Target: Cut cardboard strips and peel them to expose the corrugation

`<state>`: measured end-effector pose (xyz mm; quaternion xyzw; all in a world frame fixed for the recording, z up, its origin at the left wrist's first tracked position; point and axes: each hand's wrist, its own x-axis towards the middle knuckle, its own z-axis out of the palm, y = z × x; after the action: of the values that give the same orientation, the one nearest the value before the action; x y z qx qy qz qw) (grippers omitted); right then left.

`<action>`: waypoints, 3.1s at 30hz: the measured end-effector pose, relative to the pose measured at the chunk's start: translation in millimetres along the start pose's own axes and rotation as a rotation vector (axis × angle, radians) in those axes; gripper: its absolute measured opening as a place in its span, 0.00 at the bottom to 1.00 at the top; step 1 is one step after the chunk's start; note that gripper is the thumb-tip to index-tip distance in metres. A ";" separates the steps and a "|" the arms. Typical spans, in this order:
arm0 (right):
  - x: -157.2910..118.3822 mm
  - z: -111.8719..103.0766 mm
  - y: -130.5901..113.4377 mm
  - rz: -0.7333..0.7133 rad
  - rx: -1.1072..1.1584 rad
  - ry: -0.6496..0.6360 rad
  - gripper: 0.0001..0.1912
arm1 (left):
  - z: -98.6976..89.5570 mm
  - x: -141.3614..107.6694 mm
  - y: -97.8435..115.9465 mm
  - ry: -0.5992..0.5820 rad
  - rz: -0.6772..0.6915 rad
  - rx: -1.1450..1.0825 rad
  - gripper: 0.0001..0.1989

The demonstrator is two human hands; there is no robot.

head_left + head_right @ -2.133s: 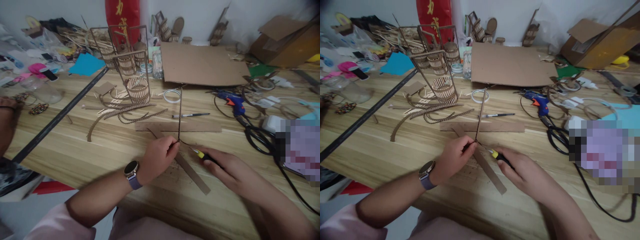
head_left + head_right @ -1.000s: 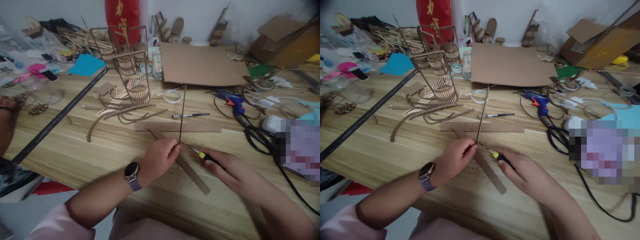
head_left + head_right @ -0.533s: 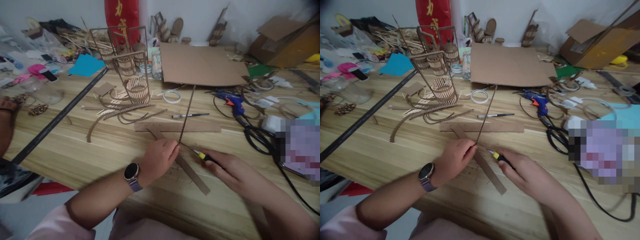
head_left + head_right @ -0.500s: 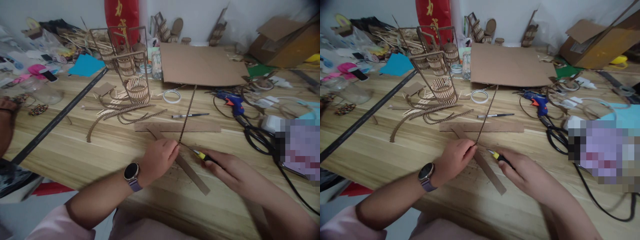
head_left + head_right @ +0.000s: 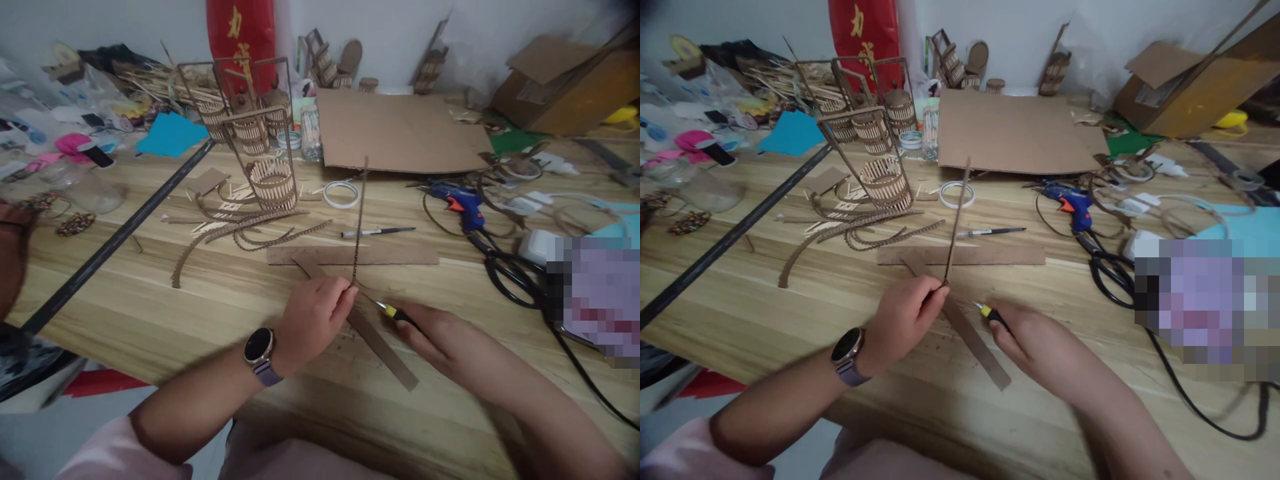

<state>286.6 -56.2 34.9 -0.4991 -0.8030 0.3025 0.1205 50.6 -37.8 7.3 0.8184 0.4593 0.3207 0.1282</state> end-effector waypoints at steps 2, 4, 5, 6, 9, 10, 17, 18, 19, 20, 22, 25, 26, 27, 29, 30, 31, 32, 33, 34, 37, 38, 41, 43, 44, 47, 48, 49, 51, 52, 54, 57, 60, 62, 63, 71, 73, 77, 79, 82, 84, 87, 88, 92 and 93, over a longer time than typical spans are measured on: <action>0.0 -3.0 1.3 0.011 -0.010 0.036 0.16 | -3.2 1.3 1.3 0.036 -0.041 -0.046 0.15; -1.4 -6.7 3.0 -0.004 -0.007 0.071 0.17 | -4.9 3.0 2.1 0.026 -0.115 -0.134 0.14; -2.3 -8.1 3.7 -0.018 -0.007 0.080 0.17 | -5.1 3.9 2.3 0.009 -0.153 -0.190 0.14; -3.2 -9.0 4.1 -0.033 -0.005 0.077 0.17 | -4.9 4.9 2.3 -0.009 -0.189 -0.248 0.14; -4.8 -8.3 3.1 -0.069 0.006 0.039 0.17 | -3.0 6.9 2.0 -0.040 -0.271 -0.396 0.14; -4.9 -7.2 2.4 -0.077 0.012 0.028 0.17 | -2.3 7.2 1.9 -0.047 -0.290 -0.434 0.14; -3.7 1.9 3.5 -0.076 -0.020 0.083 0.22 | 3.4 5.4 -0.4 -0.112 -0.378 -0.700 0.11; -3.6 2.9 4.1 -0.071 -0.027 0.085 0.23 | 4.4 5.2 -1.0 -0.125 -0.392 -0.741 0.12; -3.5 3.8 4.5 -0.069 -0.036 0.086 0.24 | 5.2 5.2 -1.6 -0.135 -0.407 -0.783 0.12; -3.4 4.5 4.8 -0.068 -0.044 0.089 0.25 | 5.8 5.4 -2.1 -0.142 -0.420 -0.825 0.12; -2.9 5.7 5.1 -0.074 -0.056 0.092 0.25 | 6.2 6.0 -2.1 -0.156 -0.444 -0.903 0.13; -1.7 7.3 6.1 -0.093 -0.074 0.117 0.26 | 4.7 7.0 -0.2 -0.185 -0.460 -0.978 0.13; -1.4 8.0 6.8 -0.103 -0.082 0.125 0.27 | 4.1 7.2 0.6 -0.195 -0.462 -0.991 0.13; -1.1 8.7 7.5 -0.116 -0.092 0.134 0.27 | 3.5 7.2 1.4 -0.204 -0.464 -0.999 0.14; -1.0 10.3 8.9 -0.150 -0.107 0.149 0.28 | 3.0 7.0 2.2 -0.214 -0.470 -1.008 0.14; -1.2 11.1 9.3 -0.167 -0.108 0.153 0.28 | 3.2 6.8 2.3 -0.217 -0.473 -1.010 0.14; -1.4 12.0 9.4 -0.181 -0.106 0.160 0.28 | 3.5 6.4 2.1 -0.221 -0.472 -1.011 0.14; -1.6 12.9 9.1 -0.192 -0.102 0.168 0.28 | 4.0 5.9 1.9 -0.225 -0.468 -1.009 0.14; -1.9 13.9 8.4 -0.204 -0.095 0.180 0.29 | 4.4 5.3 1.7 -0.232 -0.459 -1.009 0.13; -2.0 14.8 7.4 -0.216 -0.089 0.192 0.29 | 4.9 4.5 1.6 -0.244 -0.444 -1.007 0.13; -1.3 17.4 2.6 -0.252 -0.074 0.226 0.27 | 5.3 2.4 2.4 -0.272 -0.390 -0.997 0.14; -0.6 18.1 0.8 -0.259 -0.070 0.233 0.26 | 5.0 1.9 2.9 -0.277 -0.376 -0.995 0.13; 2.2 19.6 -4.2 -0.262 -0.057 0.259 0.20 | 3.5 1.7 4.9 -0.282 -0.353 -1.000 0.13; 4.1 19.9 -6.9 -0.267 -0.052 0.276 0.16 | 2.3 2.2 6.0 -0.288 -0.345 -1.008 0.13; 4.7 20.0 -8.0 -0.270 -0.052 0.283 0.14 | 1.7 2.3 6.4 -0.292 -0.341 -1.006 0.12; 4.7 20.3 -11.3 -0.262 -0.052 0.316 0.14 | 0.7 1.9 7.1 -0.308 -0.318 -0.981 0.13; 4.1 20.4 -12.2 -0.260 -0.049 0.329 0.15 | 0.5 1.6 7.2 -0.308 -0.309 -0.968 0.13; 3.2 20.7 -13.1 -0.258 -0.043 0.339 0.16 | 0.3 1.2 7.3 -0.305 -0.301 -0.956 0.13; 1.2 21.3 -14.3 -0.259 -0.022 0.349 0.19 | -0.4 0.9 7.5 -0.297 -0.288 -0.938 0.13; 0.2 21.6 -14.7 -0.262 -0.008 0.351 0.20 | -0.9 0.9 7.8 -0.291 -0.282 -0.934 0.13; -1.7 22.1 -14.9 -0.265 0.022 0.356 0.21 | -2.2 1.3 8.4 -0.285 -0.266 -0.922 0.13; -3.2 21.0 -15.3 -0.244 0.083 0.344 0.22 | -4.5 2.0 9.4 -0.269 -0.243 -0.901 0.12; -3.8 17.7 -16.6 -0.185 0.193 0.313 0.21 | -5.7 2.0 9.5 -0.259 -0.220 -0.890 0.12; -4.9 16.1 -17.2 -0.112 0.297 0.289 0.21 | -5.7 1.8 8.8 -0.261 -0.200 -0.891 0.12; -5.9 15.9 -17.0 -0.060 0.354 0.277 0.22 | -5.5 1.7 8.2 -0.261 -0.189 -0.891 0.12; -12.6 23.1 -8.7 0.133 0.945 0.169 0.26 | -4.1 3.3 3.7 -0.259 -0.135 -0.861 0.10; -11.3 20.8 -8.9 0.137 0.950 0.149 0.29 | -5.3 3.5 4.4 -0.287 -0.157 -0.848 0.11; -7.5 14.9 -10.5 0.104 0.759 0.174 0.28 | -6.9 2.7 6.8 -0.373 -0.293 -0.900 0.20; -6.0 13.8 -10.8 0.050 0.630 0.197 0.24 | -6.7 2.3 7.6 -0.397 -0.342 -0.976 0.27; -4.8 14.0 -10.7 0.001 0.494 0.220 0.23 | -6.3 3.0 8.2 -0.405 -0.350 -1.024 0.30; -4.8 14.3 -10.9 -0.023 0.427 0.210 0.23 | -6.3 4.2 8.5 -0.400 -0.325 -0.967 0.26; -6.4 13.3 -9.6 -0.087 0.313 0.196 0.23 | -5.2 6.2 7.7 -0.371 -0.319 -0.862 0.19; -7.1 12.8 -7.8 -0.112 0.264 0.206 0.24 | -4.1 6.7 6.9 -0.348 -0.340 -0.853 0.18; -6.9 10.5 11.7 -0.121 -0.038 0.292 0.31 | 2.4 7.7 1.5 -0.229 -0.460 -0.900 0.16; -5.6 10.1 19.2 -0.075 -0.142 0.314 0.31 | 3.6 7.5 0.5 -0.217 -0.478 -0.911 0.15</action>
<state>298.2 -58.7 15.9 -0.5171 -0.8117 0.1587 0.2203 56.0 -31.5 7.9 0.5805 0.4313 0.3632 0.5874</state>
